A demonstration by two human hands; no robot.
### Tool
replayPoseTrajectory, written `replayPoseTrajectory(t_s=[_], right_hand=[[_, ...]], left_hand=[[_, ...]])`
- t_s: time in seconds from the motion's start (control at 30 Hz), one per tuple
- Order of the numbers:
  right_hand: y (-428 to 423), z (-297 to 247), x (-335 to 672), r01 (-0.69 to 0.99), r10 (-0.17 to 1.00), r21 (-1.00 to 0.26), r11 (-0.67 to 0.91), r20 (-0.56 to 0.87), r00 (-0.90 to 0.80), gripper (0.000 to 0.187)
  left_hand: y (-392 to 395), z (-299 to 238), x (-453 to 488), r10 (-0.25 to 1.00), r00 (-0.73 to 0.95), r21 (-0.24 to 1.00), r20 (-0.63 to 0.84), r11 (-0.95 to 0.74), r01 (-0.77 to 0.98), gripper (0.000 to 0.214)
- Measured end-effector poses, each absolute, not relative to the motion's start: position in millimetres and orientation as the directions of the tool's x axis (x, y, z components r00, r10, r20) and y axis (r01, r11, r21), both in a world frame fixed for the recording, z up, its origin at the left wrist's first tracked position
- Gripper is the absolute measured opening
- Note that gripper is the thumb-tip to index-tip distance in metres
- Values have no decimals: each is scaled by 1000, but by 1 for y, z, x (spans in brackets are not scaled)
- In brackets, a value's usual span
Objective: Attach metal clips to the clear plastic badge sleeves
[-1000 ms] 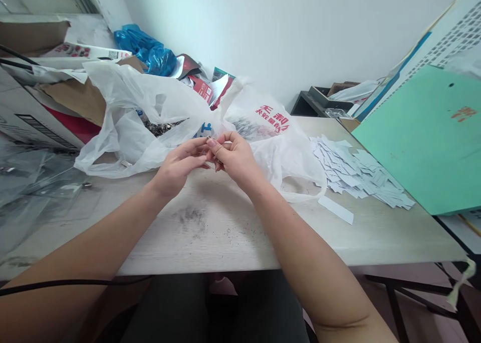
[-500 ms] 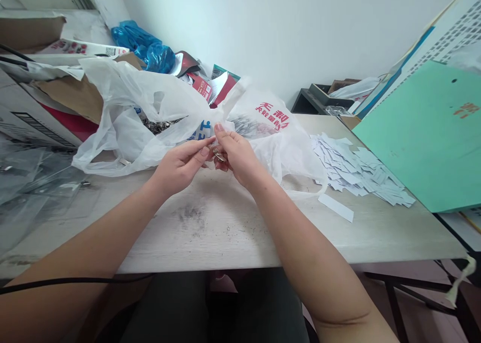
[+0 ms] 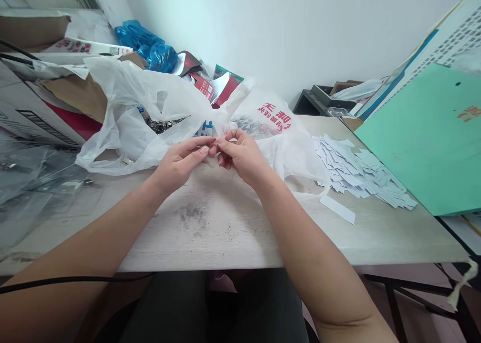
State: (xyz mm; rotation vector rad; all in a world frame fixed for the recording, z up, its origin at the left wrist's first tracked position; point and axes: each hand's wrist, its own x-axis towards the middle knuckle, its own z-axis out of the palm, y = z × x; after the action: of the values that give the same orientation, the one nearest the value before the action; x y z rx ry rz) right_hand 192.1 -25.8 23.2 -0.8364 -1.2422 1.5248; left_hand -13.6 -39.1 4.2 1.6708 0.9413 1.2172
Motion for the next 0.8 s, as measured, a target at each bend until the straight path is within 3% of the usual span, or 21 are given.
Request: replayPoseTrajectory(t_s=[0.33, 0.6, 0.8], right_hand=[[-25, 24, 191, -227, 956, -974, -27, 41, -289, 68], [-20, 14, 191, -268, 936, -961, 63, 149, -317, 72], [-20, 13, 191, -287, 927, -957, 38, 141, -348, 69]], left_hand=[[-44, 5, -13, 840, 284, 775, 463, -539, 331, 45], [-41, -1, -15, 792, 298, 735, 532, -607, 303, 41], [-39, -2, -15, 797, 276, 746, 538, -602, 284, 42]])
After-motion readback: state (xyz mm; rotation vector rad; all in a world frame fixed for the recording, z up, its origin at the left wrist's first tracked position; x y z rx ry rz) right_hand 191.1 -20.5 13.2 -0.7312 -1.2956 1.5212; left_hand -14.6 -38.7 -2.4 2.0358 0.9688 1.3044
